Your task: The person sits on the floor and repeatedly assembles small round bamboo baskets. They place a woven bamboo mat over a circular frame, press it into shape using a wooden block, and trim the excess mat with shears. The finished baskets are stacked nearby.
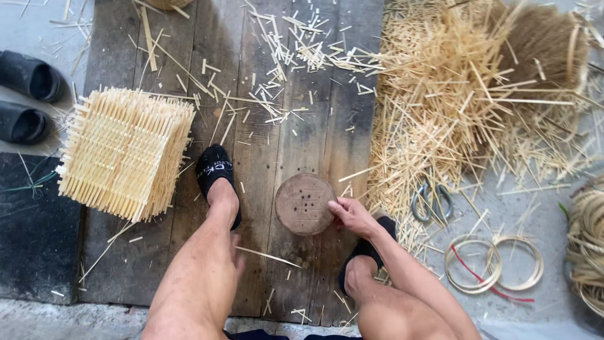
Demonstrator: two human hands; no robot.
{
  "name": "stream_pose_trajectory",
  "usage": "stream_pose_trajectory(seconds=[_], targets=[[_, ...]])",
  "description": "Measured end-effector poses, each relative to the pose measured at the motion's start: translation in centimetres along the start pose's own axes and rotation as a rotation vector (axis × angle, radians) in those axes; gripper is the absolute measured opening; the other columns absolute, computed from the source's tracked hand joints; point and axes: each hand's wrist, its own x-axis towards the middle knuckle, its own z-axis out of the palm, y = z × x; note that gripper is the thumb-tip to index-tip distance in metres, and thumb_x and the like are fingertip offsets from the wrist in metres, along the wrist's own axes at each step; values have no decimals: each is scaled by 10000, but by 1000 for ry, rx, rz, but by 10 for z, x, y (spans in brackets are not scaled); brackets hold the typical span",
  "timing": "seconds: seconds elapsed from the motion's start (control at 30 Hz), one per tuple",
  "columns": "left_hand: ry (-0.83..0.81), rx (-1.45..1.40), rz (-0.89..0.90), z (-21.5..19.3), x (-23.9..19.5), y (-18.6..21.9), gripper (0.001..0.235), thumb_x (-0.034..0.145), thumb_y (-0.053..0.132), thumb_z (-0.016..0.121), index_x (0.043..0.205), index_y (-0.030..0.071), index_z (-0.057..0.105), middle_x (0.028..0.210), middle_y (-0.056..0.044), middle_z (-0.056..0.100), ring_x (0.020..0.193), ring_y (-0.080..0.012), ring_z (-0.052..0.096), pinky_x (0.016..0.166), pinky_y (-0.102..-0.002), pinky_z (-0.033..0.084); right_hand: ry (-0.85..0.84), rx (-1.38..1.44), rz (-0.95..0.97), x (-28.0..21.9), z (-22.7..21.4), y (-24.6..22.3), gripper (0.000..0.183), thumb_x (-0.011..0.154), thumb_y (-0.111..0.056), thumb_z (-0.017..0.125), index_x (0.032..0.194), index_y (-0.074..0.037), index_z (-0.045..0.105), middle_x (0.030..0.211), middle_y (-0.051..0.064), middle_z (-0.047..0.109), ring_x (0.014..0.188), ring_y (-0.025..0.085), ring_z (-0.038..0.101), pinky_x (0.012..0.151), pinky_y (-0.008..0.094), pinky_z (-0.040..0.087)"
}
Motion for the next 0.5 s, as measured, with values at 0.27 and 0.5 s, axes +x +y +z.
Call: stream_pose_trajectory(seconds=[0.27,0.5], targets=[[26,-102,99,10,0,-60,505,974,464,570,1316,98,632,1372,-198,592,1334,-345,515,1138,-490,415,262,-1294,-272,0,-102,-14,687,918,-386,569,1512,-111,359,1615,165,312,1509,310,251,1233,443,183],[107,-141,237,-4,-5,-90,430,979,387,657,1268,69,656,1337,-197,606,1310,-349,522,1132,-492,429,612,-898,-18,5,-131,-22,1042,943,-434,686,1661,-78,20,1721,249,129,1574,385,165,1264,452,141]])
